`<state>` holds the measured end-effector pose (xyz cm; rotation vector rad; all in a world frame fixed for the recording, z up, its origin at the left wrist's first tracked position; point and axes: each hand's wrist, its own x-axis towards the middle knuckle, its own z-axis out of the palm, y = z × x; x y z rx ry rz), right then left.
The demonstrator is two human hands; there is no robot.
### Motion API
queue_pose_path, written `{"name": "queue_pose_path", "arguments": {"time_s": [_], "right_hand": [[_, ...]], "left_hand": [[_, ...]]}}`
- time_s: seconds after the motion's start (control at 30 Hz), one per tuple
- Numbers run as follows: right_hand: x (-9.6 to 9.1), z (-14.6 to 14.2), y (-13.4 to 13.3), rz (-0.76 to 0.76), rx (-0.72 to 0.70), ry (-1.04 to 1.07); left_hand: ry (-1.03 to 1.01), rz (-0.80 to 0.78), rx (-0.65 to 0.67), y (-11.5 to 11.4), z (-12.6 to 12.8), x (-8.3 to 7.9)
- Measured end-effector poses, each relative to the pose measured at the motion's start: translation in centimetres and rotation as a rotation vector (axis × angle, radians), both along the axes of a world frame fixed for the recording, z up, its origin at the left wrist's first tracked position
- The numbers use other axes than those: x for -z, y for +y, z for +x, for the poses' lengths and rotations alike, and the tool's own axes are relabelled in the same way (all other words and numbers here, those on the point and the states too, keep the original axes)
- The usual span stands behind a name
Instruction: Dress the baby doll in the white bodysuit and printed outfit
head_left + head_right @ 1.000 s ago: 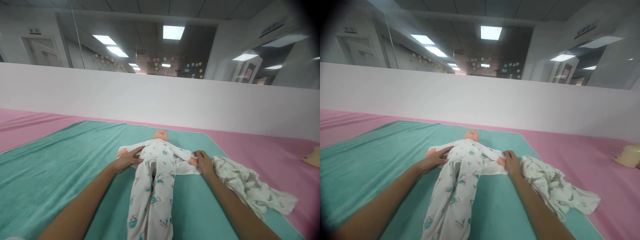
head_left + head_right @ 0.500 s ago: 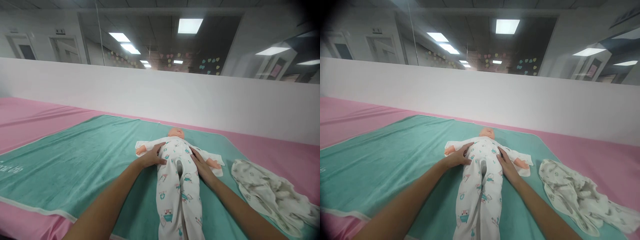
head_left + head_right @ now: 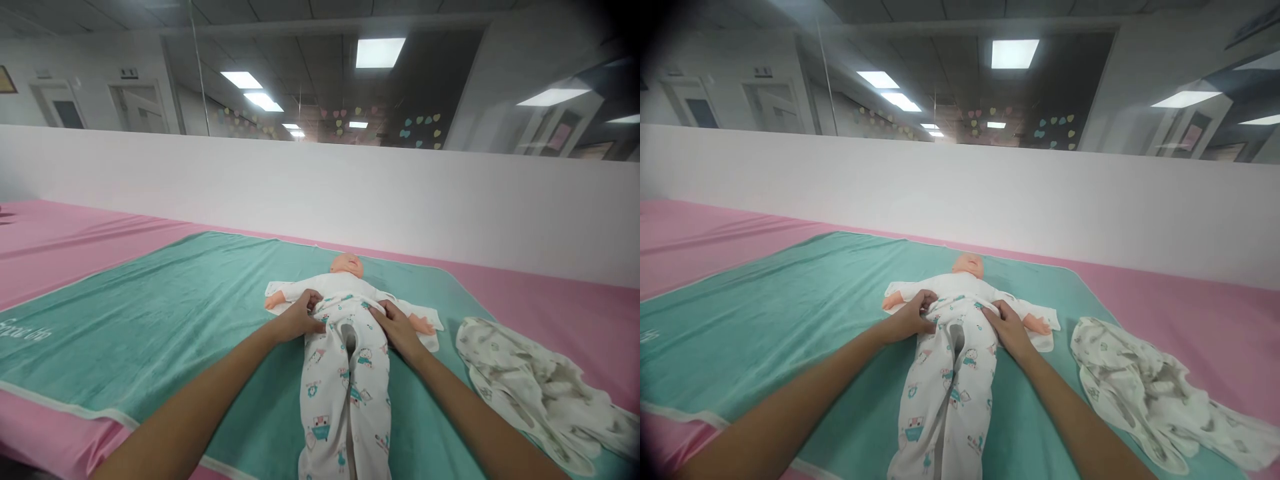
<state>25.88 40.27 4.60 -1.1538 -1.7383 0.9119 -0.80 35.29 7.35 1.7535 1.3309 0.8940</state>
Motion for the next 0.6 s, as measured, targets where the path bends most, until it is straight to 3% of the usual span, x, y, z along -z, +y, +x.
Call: {"name": "queue_pose_path", "arguments": {"time_s": [0.13, 0.3, 0.37, 0.5, 0.6], "right_hand": [[-1.1, 1.5, -0.9, -0.075, -0.142, -0.137], [-3.1, 2.6, -2.7, -0.135, -0.438, -0.246], [-3.7, 2.3, -3.5, -0.15, -0.417, -0.285], [-4.0, 1.1, -4.7, -0.051, -0.238, -0.411], [-3.8, 0.6, -5.3, 0.039, -0.153, -0.453]], "left_hand": [[0.041, -0.003, 0.063, -1.1, -0.4, -0.3], [0.175, -0.161, 0.319, -2.1, -2.0, -2.6], [0.244, -0.17, 0.345, -2.3, -2.2, -2.8], [0.28, 0.117, 0.241, -2.3, -1.3, -1.8], [0.263, 0.202, 0.192, -2.3, -0.6, -1.1]]}}
